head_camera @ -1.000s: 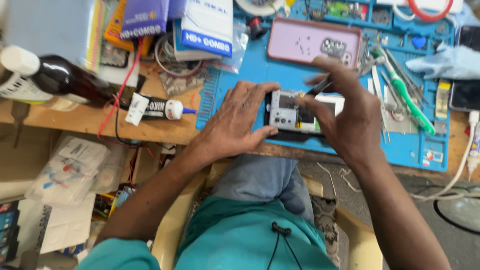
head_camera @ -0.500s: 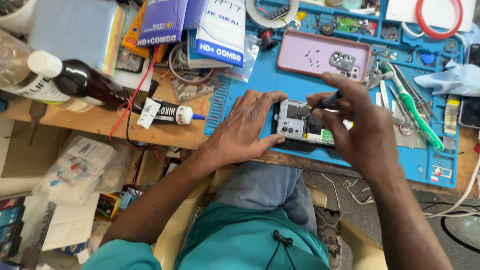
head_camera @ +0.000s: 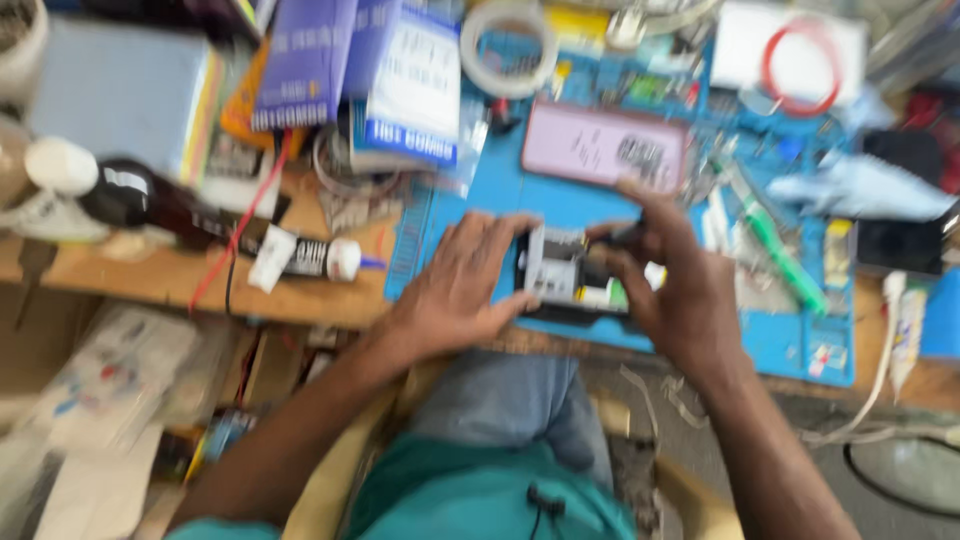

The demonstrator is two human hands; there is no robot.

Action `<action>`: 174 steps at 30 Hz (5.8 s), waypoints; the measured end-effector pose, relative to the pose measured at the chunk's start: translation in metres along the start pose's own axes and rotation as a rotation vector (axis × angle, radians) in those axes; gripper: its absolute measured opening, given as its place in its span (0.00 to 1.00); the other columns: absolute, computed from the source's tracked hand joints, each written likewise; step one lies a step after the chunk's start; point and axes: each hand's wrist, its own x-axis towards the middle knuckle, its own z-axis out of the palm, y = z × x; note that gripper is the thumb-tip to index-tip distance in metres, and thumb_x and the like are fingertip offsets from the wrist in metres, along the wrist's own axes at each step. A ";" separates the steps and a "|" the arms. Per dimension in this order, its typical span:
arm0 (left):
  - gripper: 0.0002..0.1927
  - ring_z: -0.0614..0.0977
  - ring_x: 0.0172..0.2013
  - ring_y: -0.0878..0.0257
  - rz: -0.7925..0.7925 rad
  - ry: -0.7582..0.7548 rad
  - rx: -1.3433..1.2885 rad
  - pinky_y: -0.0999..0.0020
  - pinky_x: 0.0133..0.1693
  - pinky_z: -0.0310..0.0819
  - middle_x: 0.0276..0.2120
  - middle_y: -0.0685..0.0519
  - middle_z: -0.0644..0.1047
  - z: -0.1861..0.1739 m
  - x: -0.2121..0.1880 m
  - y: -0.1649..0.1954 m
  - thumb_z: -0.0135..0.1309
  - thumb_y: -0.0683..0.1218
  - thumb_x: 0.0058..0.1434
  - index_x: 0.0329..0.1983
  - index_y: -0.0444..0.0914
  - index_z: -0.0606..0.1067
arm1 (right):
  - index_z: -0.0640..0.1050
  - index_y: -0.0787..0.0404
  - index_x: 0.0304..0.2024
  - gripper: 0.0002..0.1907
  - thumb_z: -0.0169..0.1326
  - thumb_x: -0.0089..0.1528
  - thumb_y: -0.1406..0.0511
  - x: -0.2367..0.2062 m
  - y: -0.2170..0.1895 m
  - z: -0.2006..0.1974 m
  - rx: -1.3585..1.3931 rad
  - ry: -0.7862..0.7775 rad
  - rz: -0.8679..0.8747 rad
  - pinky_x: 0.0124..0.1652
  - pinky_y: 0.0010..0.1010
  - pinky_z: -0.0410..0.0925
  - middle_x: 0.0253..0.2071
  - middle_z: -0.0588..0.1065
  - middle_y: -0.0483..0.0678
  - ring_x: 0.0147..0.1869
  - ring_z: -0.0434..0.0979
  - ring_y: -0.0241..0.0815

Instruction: The person uses a precision screwdriver to remove screws from the internal frame of a disassembled smartphone. They place the removed screws into a compartment on the workbench mat. The person continues to unscrew and remove components from the phone's interior.

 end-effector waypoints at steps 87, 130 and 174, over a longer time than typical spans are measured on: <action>0.42 0.71 0.56 0.49 -0.024 -0.034 -0.059 0.51 0.59 0.65 0.56 0.42 0.75 -0.001 -0.002 -0.010 0.65 0.51 0.58 0.70 0.35 0.60 | 0.51 0.59 0.69 0.34 0.60 0.76 0.78 0.000 0.012 0.050 0.454 0.273 0.291 0.52 0.29 0.81 0.49 0.80 0.60 0.52 0.86 0.44; 0.34 0.70 0.59 0.48 -0.005 -0.019 -0.050 0.52 0.63 0.63 0.65 0.45 0.71 0.001 -0.002 -0.012 0.67 0.50 0.55 0.60 0.33 0.68 | 0.51 0.60 0.70 0.34 0.59 0.75 0.78 -0.005 0.013 0.048 0.436 0.305 0.280 0.53 0.27 0.80 0.49 0.79 0.60 0.53 0.85 0.44; 0.45 0.72 0.56 0.47 -0.053 -0.007 -0.092 0.50 0.58 0.65 0.53 0.40 0.75 0.000 -0.003 -0.013 0.68 0.51 0.54 0.70 0.34 0.59 | 0.56 0.57 0.71 0.35 0.62 0.71 0.73 0.012 -0.002 0.041 -0.083 0.013 -0.191 0.51 0.31 0.81 0.51 0.78 0.54 0.55 0.85 0.45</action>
